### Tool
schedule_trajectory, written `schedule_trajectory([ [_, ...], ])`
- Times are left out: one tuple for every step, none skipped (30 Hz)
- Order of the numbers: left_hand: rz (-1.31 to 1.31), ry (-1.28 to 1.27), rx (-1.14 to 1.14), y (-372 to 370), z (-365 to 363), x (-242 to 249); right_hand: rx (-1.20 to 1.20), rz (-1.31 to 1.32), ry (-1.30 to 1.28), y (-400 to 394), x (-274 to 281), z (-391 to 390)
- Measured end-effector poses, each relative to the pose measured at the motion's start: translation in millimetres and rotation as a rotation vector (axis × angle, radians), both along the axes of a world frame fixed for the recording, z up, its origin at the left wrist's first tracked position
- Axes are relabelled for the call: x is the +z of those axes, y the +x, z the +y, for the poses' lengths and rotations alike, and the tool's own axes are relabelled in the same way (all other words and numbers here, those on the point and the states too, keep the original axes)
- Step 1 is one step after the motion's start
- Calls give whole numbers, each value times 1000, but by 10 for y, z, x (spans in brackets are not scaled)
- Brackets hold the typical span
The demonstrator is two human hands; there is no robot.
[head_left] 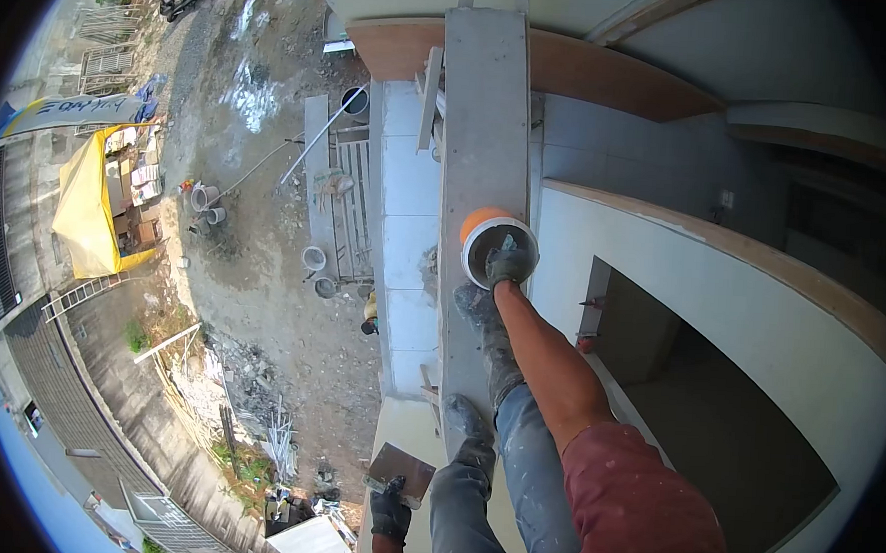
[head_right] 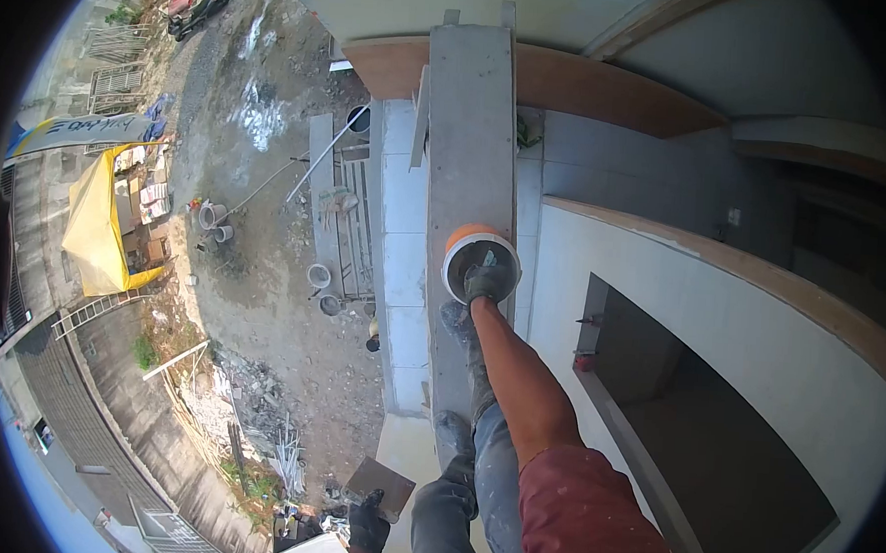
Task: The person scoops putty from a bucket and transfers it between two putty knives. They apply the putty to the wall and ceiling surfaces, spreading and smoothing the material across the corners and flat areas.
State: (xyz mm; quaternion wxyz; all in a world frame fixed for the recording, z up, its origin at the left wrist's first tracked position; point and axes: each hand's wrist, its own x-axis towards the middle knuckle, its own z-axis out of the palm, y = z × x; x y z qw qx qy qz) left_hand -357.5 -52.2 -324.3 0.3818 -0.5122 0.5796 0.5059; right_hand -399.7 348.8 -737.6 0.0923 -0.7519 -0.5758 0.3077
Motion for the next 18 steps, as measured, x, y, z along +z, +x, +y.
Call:
schedule_trajectory([
  [7, -4, -34, 23, -35, -21, 43, -13, 106, -31, 13, -37],
  [8, -3, -33, 48, -69, -34, 44, -12, 107, -48, 31, -46],
  [-20, -15, -37, 49, -67, -30, 53, -52, 43, -49, 38, -51],
  [-49, -27, -40, 50, -64, -26, 61, -92, -23, -50, 46, -51],
  [-48, -27, -41, 60, -52, -25, 60, -92, -23, -36, 55, -27],
  [-54, -37, -55, 75, -35, -18, -7, 42, -100, 90, -131, -16],
  [-59, -47, -67, 83, -28, -12, -74, 176, -177, 249, -378, -3],
  [-59, -48, -67, 94, -45, -8, -142, 310, -254, 410, -623, 8],
  [-42, -29, -120, 96, -56, -4, -209, 443, -329, 458, -653, 37],
  [-24, -8, -174, 100, -62, -4, -277, 577, -403, 487, -683, 55],
  [-24, -7, -174, 96, -68, -6, -276, 578, -402, 500, -708, 26],
  [-29, -3, -118, 59, -44, 5, -354, 684, -341, 365, -377, 14],
  [-35, 1, -63, 38, -31, 15, -432, 790, -277, 293, -79, 23],
  [-35, 4, -63, 35, -25, 15, -431, 790, -273, 300, 111, 61],
  [-13, 7, -48, 29, -17, 3, -504, 828, -386, 313, 259, 101],
  [11, 10, -31, 23, -15, -10, -576, 865, -501, 336, 365, 122],
  [13, 13, -31, 24, -16, -29, -574, 868, -498, 360, 472, 129],
  [22, 23, -27, 12, -13, -41, -650, 1004, -526, 403, 533, 116],
])
